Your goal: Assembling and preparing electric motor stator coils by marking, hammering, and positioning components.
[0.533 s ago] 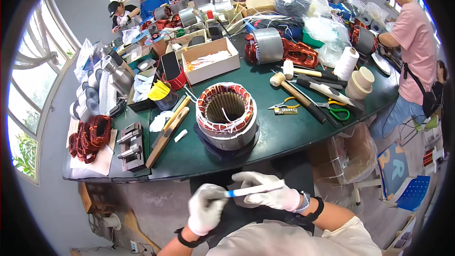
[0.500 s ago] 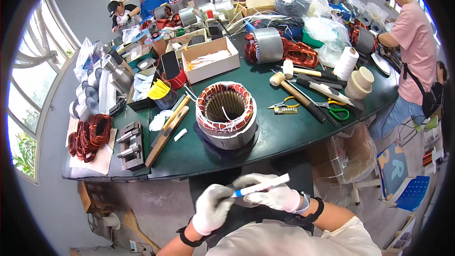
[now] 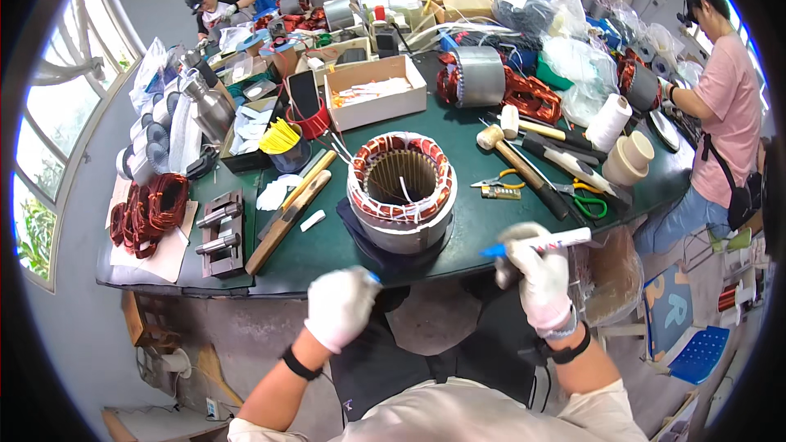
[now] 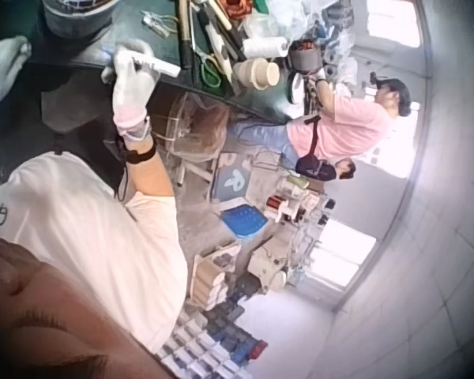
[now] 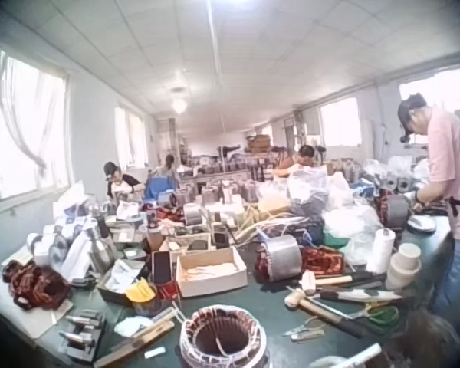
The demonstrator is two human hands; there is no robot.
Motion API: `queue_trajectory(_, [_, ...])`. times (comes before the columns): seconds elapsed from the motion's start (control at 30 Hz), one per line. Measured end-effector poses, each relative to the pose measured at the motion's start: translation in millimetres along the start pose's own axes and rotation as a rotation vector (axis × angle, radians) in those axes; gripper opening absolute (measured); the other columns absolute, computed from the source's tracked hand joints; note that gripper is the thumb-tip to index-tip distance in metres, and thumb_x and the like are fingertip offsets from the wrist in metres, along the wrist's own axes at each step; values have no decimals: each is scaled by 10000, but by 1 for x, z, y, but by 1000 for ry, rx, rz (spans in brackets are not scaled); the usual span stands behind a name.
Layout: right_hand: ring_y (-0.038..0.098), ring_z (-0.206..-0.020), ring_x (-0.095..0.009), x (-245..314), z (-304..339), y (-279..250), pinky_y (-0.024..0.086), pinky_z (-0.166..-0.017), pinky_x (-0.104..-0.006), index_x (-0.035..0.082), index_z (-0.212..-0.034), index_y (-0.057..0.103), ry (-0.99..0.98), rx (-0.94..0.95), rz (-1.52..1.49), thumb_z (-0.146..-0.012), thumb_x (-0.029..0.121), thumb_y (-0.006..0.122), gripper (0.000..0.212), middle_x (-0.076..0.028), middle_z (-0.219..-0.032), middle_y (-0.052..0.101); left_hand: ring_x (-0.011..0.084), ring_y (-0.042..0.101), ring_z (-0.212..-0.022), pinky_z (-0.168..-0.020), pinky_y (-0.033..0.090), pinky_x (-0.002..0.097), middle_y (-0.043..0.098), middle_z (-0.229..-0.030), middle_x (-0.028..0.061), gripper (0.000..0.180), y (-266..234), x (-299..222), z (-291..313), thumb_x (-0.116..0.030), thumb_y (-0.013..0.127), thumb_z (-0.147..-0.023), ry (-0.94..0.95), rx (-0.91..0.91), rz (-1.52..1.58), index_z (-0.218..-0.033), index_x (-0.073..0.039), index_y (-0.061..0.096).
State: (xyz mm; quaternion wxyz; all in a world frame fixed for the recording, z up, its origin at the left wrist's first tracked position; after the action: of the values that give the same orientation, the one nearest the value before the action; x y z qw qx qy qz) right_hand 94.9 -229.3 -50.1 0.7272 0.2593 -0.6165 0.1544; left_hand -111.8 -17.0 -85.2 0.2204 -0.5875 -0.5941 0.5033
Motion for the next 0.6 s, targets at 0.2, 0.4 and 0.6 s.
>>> queue_trajectory(0.2, [636,-723,-64,6,-42,47,528,-647,-237,28,-1109,631,-65,214,115,-958,151,745,225,-24,-895,677,391,679,-761,-687,538,468,681,-821,178,199,33,76,6,-163,736,-941,-220,-175,-140,-1074,-37,659])
queue_trajectory(0.4, [599,-684,-66,1,-61,57,490,-617,-257,4,-1018,694,-148,196,202,-919,158,751,192,-11,-792,684,396,678,-770,-691,536,460,682,-842,180,220,37,78,6,-116,756,-913,-220,-237,-112,-1088,-18,668])
queue_trajectory(0.6, [593,-626,-69,17,-69,43,489,-594,-271,-9,-983,682,-160,207,281,-916,146,730,176,-6,-740,669,405,676,-768,-699,536,466,680,-843,187,227,37,81,9,-104,757,-903,-246,-225,-133,-1089,-12,666])
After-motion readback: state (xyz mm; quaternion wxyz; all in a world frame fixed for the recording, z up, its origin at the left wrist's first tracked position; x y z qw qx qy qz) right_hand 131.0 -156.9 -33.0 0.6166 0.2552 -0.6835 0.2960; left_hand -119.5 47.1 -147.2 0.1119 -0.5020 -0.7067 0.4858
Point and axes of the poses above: each hand's wrist, its own z-axis away from the middle knuckle, its own y-axis out of the palm, x = y × z, the point moved 6 cm from there along -z, towards the middle knuckle
